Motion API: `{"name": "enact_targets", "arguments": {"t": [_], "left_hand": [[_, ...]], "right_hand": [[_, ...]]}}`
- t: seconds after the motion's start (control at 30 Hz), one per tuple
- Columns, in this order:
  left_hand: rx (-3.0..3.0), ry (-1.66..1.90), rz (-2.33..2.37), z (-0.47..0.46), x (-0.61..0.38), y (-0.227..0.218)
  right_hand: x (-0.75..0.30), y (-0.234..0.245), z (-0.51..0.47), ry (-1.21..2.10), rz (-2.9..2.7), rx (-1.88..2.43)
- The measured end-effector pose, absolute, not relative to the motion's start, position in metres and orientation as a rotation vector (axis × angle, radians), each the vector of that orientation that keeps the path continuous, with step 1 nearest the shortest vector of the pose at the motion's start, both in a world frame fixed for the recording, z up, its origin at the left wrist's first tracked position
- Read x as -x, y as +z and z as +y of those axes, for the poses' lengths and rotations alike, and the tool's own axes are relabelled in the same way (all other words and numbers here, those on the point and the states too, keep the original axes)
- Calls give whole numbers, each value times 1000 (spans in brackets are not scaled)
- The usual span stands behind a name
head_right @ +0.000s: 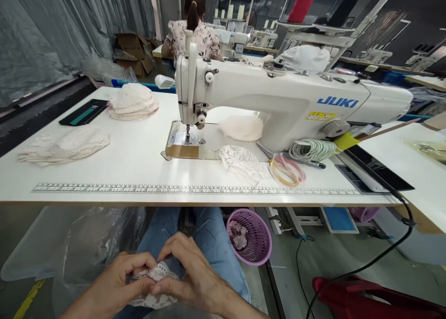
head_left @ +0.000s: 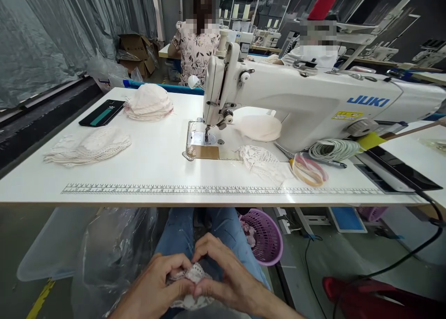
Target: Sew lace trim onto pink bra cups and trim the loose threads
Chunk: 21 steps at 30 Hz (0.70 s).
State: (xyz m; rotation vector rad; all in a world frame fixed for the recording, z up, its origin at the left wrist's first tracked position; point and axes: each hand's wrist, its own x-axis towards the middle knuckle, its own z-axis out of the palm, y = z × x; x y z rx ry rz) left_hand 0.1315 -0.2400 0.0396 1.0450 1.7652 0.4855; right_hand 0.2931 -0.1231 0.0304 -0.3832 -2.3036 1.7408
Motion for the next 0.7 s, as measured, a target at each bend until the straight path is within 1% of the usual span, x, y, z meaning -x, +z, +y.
{"name": "enact_targets", "arguments": {"t": [0.13, 0.23, 0.37, 0.53, 0.7], "left_hand": [[-1018, 415, 1766, -239, -133, 45], [-1024, 380, 1777, -238, -134, 46], [-1054, 351, 1783, -238, -135, 46], [-1029, 425, 1743, -239, -134, 42], [-959, 535, 1717, -237, -135, 39]], "right_hand": [[-291, 30, -115, 2093, -2140, 317], [-288, 30, -112, 2199, -2126, 261], [-286, 31, -110, 2119, -2230, 112], [-287, 24, -109, 1845, -2458, 128], [-294, 21, -110, 1771, -2376, 151]]}}
